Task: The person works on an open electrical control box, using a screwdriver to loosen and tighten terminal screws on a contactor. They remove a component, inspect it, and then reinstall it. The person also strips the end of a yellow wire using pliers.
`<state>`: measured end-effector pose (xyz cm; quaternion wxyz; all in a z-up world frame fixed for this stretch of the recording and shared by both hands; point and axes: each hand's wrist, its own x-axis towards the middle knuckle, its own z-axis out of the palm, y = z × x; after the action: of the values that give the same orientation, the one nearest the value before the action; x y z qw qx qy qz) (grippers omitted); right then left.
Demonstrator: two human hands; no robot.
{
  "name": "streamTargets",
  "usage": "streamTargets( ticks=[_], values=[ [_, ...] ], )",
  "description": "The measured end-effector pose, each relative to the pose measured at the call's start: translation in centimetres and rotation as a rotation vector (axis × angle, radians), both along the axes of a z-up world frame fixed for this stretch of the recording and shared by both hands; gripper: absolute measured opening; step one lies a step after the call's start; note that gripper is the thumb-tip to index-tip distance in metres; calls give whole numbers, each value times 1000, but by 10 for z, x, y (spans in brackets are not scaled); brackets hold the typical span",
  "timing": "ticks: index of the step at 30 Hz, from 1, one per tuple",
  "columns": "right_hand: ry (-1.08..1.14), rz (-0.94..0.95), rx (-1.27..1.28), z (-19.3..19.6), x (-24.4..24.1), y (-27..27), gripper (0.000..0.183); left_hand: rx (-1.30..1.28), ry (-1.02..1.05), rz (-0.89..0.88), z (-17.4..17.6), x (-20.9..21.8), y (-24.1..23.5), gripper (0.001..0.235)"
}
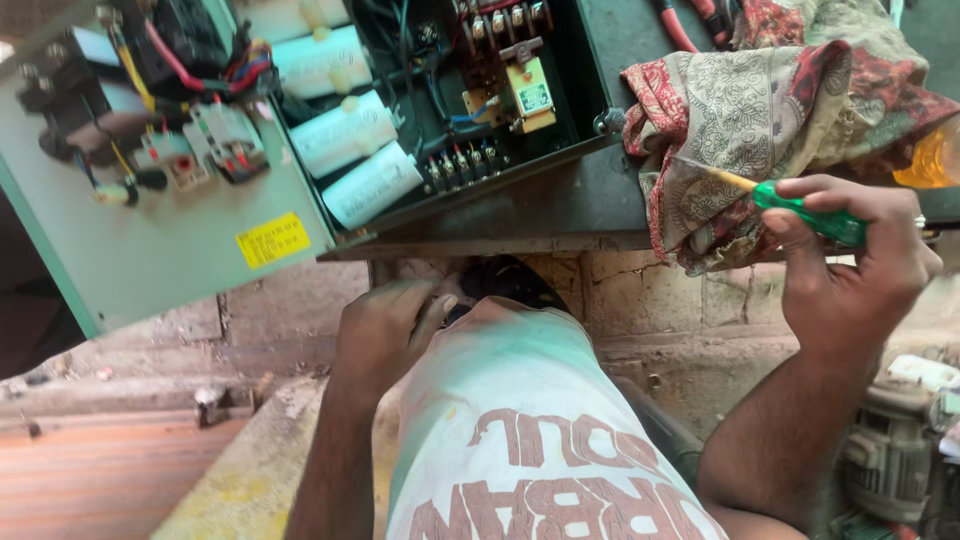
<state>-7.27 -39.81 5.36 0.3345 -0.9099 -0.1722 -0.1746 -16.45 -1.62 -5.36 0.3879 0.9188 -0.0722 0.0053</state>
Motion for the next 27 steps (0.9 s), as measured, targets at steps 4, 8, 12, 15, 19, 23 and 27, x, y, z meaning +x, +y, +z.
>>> streamTargets(
  ticks=[4, 8, 12, 15, 19, 23, 27],
  values=[
    [90, -11, 292, -8, 17, -14, 29, 197, 367, 5, -48, -5, -12, 34],
    [2, 126, 356, -21, 61, -18, 26, 208, 569, 220, -101, -10, -23, 32],
    [-180, 311, -170, -34, 113, -20, 23, 127, 573, 491, -125, -30, -53, 35],
    [200, 500, -377, -52, 144, -24, 31, 6, 558, 635, -149, -59, -89, 34],
    [151, 592, -592, -61, 157, -26, 30, -102, 608, 875, -171, -116, -145, 37],
    [24, 762, -343, -48, 161, -26, 14, -247, 583, 1141, -185, -180, -233, 37],
    [16, 1166, -34, -60, 163, -11, 15, -267, 564, 1310, -222, -225, -319, 48]
  ],
)
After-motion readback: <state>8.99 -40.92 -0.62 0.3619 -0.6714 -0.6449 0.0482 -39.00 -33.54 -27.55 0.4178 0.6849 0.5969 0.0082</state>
